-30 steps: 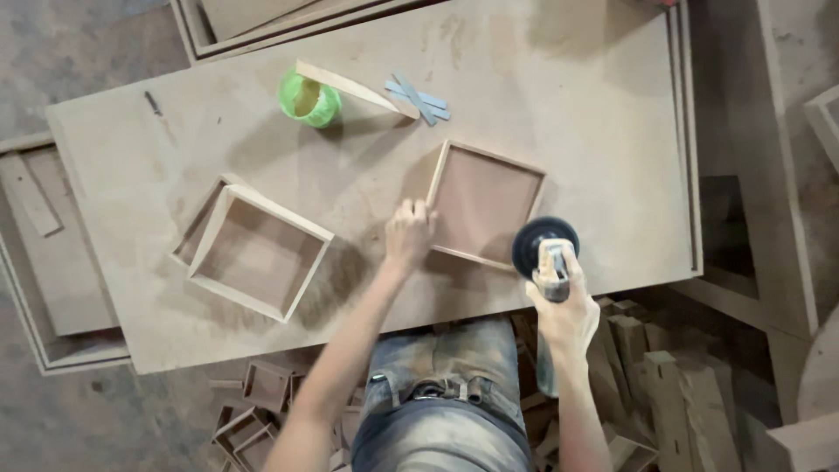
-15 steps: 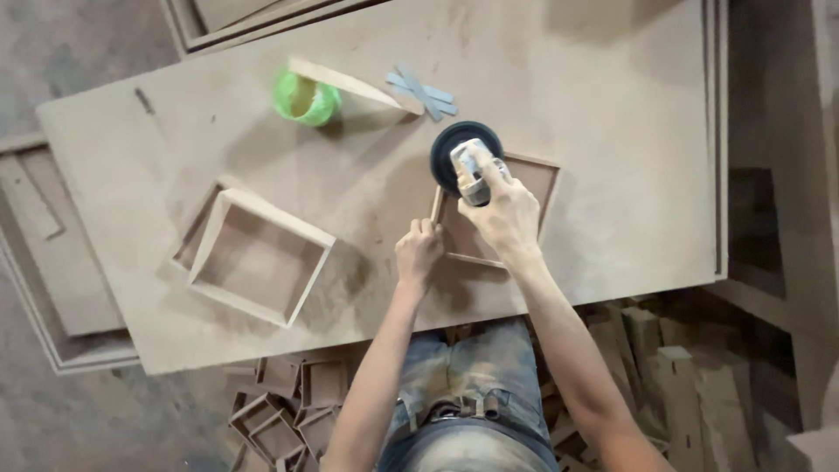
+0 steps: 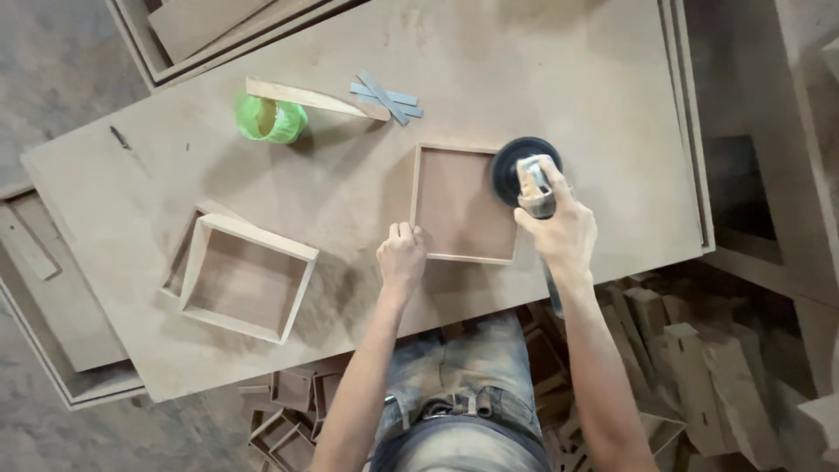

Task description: The person uses a handheld orbital sander to smooth the edges and surfaces of small wooden boxes. They handle each box one at a time, sand multiple sides, and then place the finished boxes into a large pile on the floor.

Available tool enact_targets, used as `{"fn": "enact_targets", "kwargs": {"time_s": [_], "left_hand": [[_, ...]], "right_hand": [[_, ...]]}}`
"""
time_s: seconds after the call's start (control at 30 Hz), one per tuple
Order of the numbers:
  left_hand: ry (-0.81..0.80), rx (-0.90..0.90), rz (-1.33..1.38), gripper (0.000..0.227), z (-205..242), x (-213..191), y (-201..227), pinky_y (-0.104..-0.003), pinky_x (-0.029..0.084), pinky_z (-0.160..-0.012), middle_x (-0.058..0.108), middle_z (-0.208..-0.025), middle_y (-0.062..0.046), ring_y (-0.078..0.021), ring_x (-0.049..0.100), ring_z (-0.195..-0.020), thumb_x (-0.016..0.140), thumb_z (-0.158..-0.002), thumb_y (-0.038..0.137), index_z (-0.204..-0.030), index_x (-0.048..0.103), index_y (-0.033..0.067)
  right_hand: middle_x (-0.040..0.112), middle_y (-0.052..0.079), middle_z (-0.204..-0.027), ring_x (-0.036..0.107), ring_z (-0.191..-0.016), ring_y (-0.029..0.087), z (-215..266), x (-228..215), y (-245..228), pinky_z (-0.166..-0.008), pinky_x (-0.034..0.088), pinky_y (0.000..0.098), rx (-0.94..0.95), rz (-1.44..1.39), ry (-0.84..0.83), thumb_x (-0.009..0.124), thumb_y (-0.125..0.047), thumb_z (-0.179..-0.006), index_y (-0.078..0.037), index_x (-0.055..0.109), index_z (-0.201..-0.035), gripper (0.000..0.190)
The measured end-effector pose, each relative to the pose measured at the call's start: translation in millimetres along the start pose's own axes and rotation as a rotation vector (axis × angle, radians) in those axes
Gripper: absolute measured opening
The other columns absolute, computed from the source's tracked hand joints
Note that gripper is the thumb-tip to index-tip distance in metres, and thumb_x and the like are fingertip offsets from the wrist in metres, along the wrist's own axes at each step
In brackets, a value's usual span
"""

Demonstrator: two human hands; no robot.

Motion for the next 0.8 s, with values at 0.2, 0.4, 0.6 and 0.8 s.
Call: {"fn": "enact_targets", "kwargs": {"time_s": [0.2, 0.4, 0.6, 0.8], "left_hand": [[-0.021, -0.005, -0.011, 0.028, 2.5, 4.8, -2.8, -0.053, 0.054, -0.064, 0.066, -0.093, -0.02, -0.0435, 0.067, -0.07, 0.054, -0.102, 0.026, -0.091, 0.061, 0.0021], [-0.041, -0.014, -0.014, 0.029, -1.5, 0.5, -0.2, -0.053, 0.055, -0.07, 0.069, -0.098, -0.022, -0.044, 0.069, -0.074, 0.052, -0.104, 0.026, -0.093, 0.063, 0.0018], [0.063, 0.097, -0.001, 0.061, -25.4, -47.6, 36.1, -0.051, 0.051, -0.089, 0.059, -0.124, -0.024, -0.042, 0.06, -0.111, 0.072, -0.084, 0.021, -0.139, 0.054, 0.001], [0.105, 0.719, -0.249, 0.046, -129.5, -11.5, 115.5, -0.049, 0.049, -0.099, 0.066, -0.118, -0.013, -0.0321, 0.059, -0.117, 0.066, -0.088, 0.017, -0.133, 0.064, 0.0053]], "right_hand": [[0.074, 0.018, -0.108, 0.071, -0.093, 0.041, 41.9, -12.6, 24.0, -0.08, 0.055, 0.0497, 0.056, 0.009, 0.033, 0.085, -0.025, -0.079, -0.029, 0.053, -0.149, 0.077], [0.072, 0.019, -0.105, 0.071, -0.091, 0.041, 104.3, -5.4, 37.6, -0.077, 0.056, 0.05, 0.113, 0.033, 0.028, 0.086, -0.026, -0.075, -0.028, 0.054, -0.147, 0.079], [0.072, 0.017, -0.109, 0.071, -0.092, 0.04, 183.9, -3.4, 39.5, -0.077, 0.057, 0.0477, 0.207, -0.013, 0.002, 0.086, -0.026, -0.072, -0.027, 0.055, -0.143, 0.077], [0.072, 0.017, -0.119, 0.071, -0.098, 0.039, 221.3, -1.5, 36.7, -0.079, 0.057, 0.0463, 0.172, -0.037, 0.014, 0.085, -0.024, -0.073, -0.024, 0.056, -0.143, 0.076]]}}
Point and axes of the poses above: each hand's wrist, its own z-axis away from the middle knuckle, its own x-axis out of the palm, y = z × x, the point moved 9 cm from there along -z, towards the middle knuckle
